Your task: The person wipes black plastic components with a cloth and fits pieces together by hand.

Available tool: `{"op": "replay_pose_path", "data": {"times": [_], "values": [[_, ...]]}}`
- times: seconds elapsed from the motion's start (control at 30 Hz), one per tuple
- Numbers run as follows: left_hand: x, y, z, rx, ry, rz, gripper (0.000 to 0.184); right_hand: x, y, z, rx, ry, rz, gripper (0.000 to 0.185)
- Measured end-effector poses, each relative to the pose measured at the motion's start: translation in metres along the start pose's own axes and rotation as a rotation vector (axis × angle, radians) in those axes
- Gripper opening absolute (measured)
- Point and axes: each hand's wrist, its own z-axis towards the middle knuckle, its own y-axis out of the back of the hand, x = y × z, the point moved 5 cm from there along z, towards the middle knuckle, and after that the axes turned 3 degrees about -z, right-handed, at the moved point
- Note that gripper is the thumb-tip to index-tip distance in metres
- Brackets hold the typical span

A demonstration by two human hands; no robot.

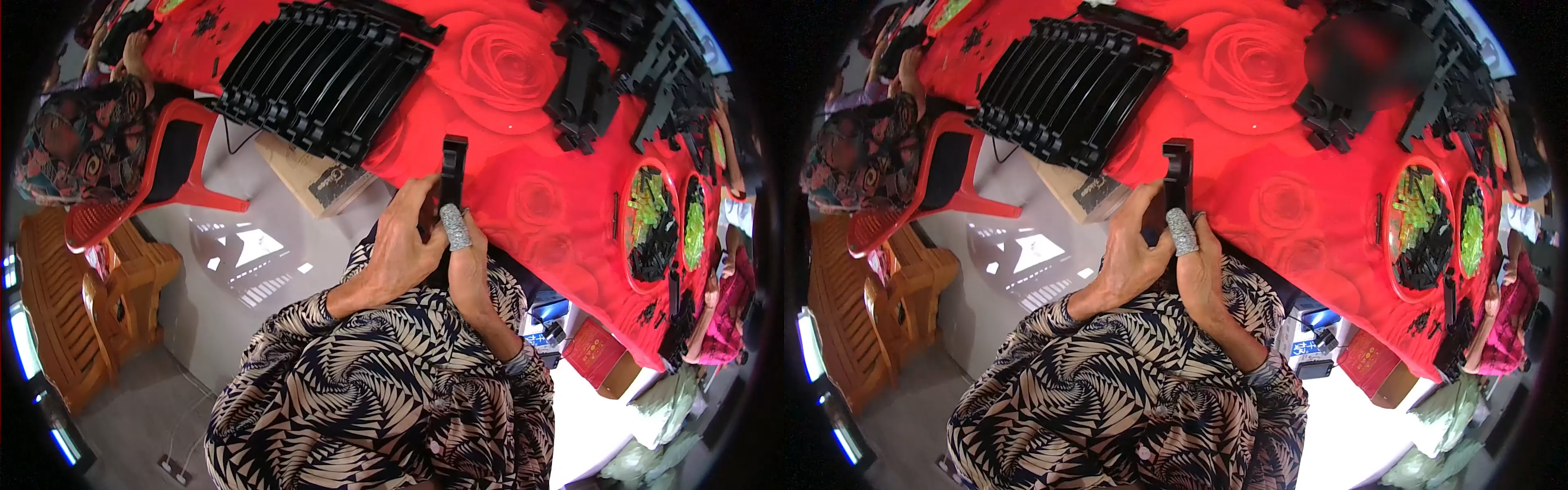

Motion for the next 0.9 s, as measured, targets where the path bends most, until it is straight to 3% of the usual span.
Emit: {"op": "replay_pose_path", "data": {"times": [0.2, 0.27, 0.37, 0.43, 0.47, 0.53, 0.57, 0.67, 0.7, 0.73, 0.8, 0.83, 0.9], "values": [[-0.015, 0.000, -0.001, -0.009, -0.111, 0.125, 0.052, 0.004, 0.000, -0.007, -0.021, 0.047, 0.113, 0.031], [-0.018, 0.001, -0.002, 0.049, -0.054, 0.139, 0.055, 0.002, -0.001, -0.008, -0.026, 0.033, 0.138, 0.030], [-0.012, 0.006, -0.001, 0.149, 0.037, 0.039, 0.058, 0.000, 0.000, -0.008, -0.028, 0.073, 0.221, 0.029], [-0.005, 0.008, 0.000, 0.384, 0.208, -0.196, 0.064, 0.000, 0.001, -0.009, -0.014, 0.050, 0.256, 0.029], [-0.007, 0.013, 0.006, 0.386, 0.207, -0.184, 0.064, 0.001, 0.000, -0.010, 0.025, 0.010, 0.241, 0.031], [-0.008, 0.020, 0.020, 0.368, 0.362, -0.527, 0.066, 0.007, -0.004, -0.014, 0.071, -0.026, 0.235, 0.033], [-0.014, 0.023, 0.027, 0.275, 0.202, -0.431, 0.066, 0.011, -0.005, -0.015, 0.067, -0.008, 0.165, 0.033], [-0.009, 0.017, 0.048, 0.309, 0.061, -0.548, 0.069, 0.002, -0.007, -0.012, 0.074, 0.034, 0.094, 0.033], [-0.012, 0.009, 0.053, 0.321, 0.037, -0.632, 0.057, 0.001, -0.008, -0.011, 0.086, 0.055, 0.056, 0.030], [-0.012, 0.003, 0.053, 0.325, 0.036, -0.629, 0.057, 0.001, -0.008, -0.010, 0.096, 0.076, 0.017, 0.028], [-0.014, -0.011, 0.047, 0.425, 0.114, -1.019, 0.032, 0.007, -0.004, -0.013, 0.078, 0.097, 0.043, 0.024], [-0.019, -0.011, 0.044, 0.350, 0.143, -0.931, 0.023, 0.011, -0.003, -0.015, 0.067, 0.118, 0.064, 0.021], [-0.024, -0.010, 0.039, 0.309, 0.153, -0.872, 0.024, 0.006, -0.002, -0.013, 0.086, 0.159, 0.020, 0.021]]}}
